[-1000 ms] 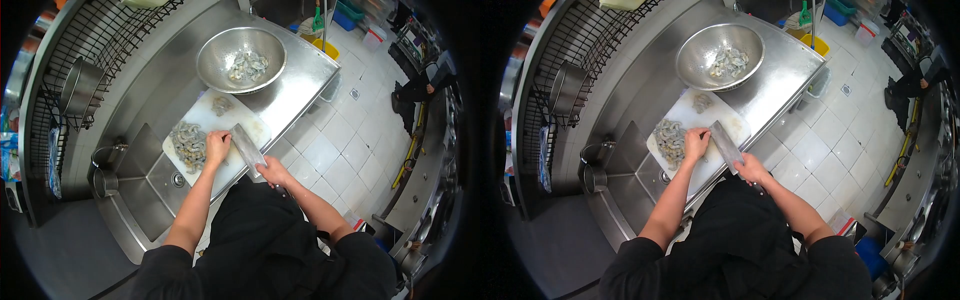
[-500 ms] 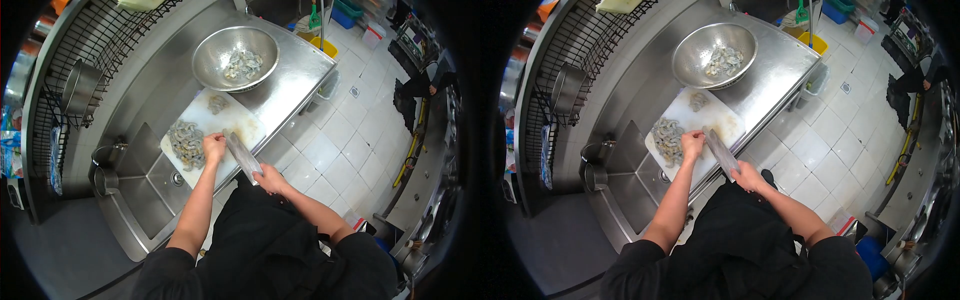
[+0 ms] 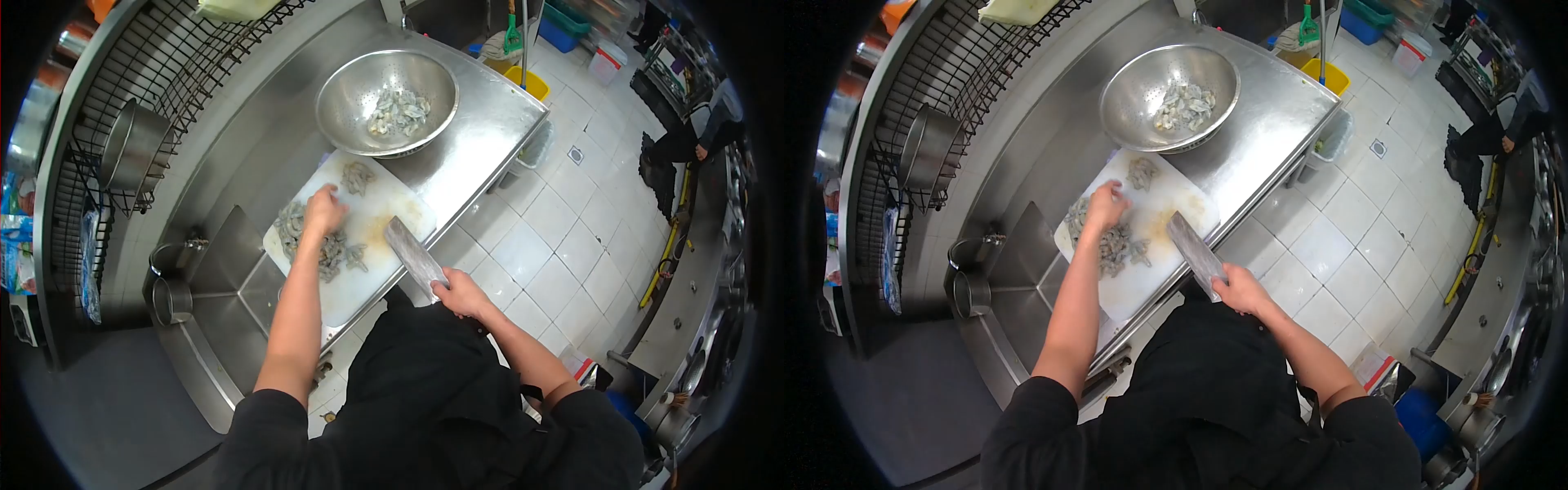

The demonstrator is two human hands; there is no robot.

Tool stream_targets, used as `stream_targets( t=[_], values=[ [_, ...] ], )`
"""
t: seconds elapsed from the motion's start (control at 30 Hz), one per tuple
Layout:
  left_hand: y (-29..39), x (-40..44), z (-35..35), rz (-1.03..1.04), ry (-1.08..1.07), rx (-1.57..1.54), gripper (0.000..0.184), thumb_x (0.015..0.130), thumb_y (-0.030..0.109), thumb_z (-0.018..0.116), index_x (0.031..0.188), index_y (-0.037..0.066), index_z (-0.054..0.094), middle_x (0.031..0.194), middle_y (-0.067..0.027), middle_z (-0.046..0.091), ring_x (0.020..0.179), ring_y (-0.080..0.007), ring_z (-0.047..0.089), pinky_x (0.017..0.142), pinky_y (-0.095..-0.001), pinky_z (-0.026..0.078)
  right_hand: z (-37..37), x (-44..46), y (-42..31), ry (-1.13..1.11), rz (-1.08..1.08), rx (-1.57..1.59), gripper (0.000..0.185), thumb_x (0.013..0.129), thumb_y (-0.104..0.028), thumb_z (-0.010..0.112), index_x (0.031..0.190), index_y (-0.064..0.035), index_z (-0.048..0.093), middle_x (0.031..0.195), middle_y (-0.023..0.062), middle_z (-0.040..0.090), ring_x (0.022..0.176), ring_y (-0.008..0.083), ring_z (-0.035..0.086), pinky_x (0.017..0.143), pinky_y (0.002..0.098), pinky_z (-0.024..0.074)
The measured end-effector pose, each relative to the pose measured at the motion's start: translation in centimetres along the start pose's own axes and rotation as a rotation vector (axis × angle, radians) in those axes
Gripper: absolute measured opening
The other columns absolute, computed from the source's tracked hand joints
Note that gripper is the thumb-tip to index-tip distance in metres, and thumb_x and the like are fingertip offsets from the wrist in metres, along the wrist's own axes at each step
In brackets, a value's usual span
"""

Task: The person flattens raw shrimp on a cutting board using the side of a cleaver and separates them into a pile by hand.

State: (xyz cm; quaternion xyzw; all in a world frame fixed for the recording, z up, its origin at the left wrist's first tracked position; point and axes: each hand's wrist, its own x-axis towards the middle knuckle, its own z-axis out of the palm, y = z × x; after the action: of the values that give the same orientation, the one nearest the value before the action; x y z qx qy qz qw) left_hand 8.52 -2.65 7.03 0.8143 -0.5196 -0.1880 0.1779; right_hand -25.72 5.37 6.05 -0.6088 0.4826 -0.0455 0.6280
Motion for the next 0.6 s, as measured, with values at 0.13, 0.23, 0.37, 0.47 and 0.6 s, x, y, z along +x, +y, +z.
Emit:
stream_targets(
  t=[0.13, 0.23, 0.37, 0.47, 0.6],
  values=[
    [-1.9, -1.8, -2.1, 0.069, -0.606, 0.461, 0.031, 0.073, 0.007, 0.077, 0.103, 0.004, 0.073, 0.103, -0.0177, 0.073, 0.098, -0.0337, 0.07, 0.086, -0.0416, 0.056, -0.1, 0.3, -1.3, 0.017, 0.022, 0.009, 0.03, 0.097, -0.023, 0.055, 0.108, 0.0045, 0.058, 0.062, 0.0145, 0.061, 0.042, 0.0222, 0.057, 0.04, 0.0381, 0.0451],
    [-2.0, -2.5, -1.8, 0.124, -0.535, 0.536, 0.034, 0.069, 0.007, 0.081, 0.102, 0.003, 0.073, 0.102, -0.017, 0.073, 0.098, -0.0311, 0.07, 0.085, -0.0391, 0.055, 0.2, 0.8, -1.4, 0.032, 0.011, 0.011, 0.03, 0.097, -0.023, 0.055, 0.108, 0.0045, 0.058, 0.062, 0.0148, 0.06, 0.041, 0.0225, 0.056, 0.04, 0.0385, 0.0449],
    [-1.2, -2.7, -2.7, 0.09, -0.516, 0.488, 0.03, 0.066, 0.004, 0.08, 0.095, 0.004, 0.073, 0.101, -0.0157, 0.073, 0.095, -0.0331, 0.069, 0.084, -0.0408, 0.055, 0.4, 1.8, -1.7, 0.037, 0.026, -0.001, 0.029, 0.098, -0.023, 0.054, 0.109, 0.0039, 0.056, 0.059, 0.014, 0.059, 0.04, 0.022, 0.055, 0.04, 0.0383, 0.0441],
    [-2.4, -2.9, -2.6, 0.201, -0.539, 0.488, 0.021, 0.068, 0.0, 0.074, 0.089, 0.004, 0.073, 0.097, -0.018, 0.073, 0.091, -0.0354, 0.07, 0.08, -0.0438, 0.056, 0.2, 2.2, -1.7, 0.053, 0.029, 0.024, 0.029, 0.099, -0.024, 0.053, 0.109, 0.003, 0.056, 0.057, 0.0127, 0.057, 0.039, 0.0213, 0.054, 0.04, 0.0378, 0.0434],
    [-3.0, -2.6, -2.8, 0.275, -0.497, 0.585, 0.018, 0.071, -0.001, 0.069, 0.088, 0.002, 0.073, 0.091, -0.0207, 0.072, 0.088, -0.0383, 0.069, 0.079, -0.0471, 0.055, -0.3, 2.5, -2.0, 0.079, 0.027, 0.047, 0.029, 0.099, -0.024, 0.053, 0.11, 0.0019, 0.057, 0.057, 0.0111, 0.057, 0.039, 0.0201, 0.053, 0.039, 0.037, 0.0426]
  ],
)
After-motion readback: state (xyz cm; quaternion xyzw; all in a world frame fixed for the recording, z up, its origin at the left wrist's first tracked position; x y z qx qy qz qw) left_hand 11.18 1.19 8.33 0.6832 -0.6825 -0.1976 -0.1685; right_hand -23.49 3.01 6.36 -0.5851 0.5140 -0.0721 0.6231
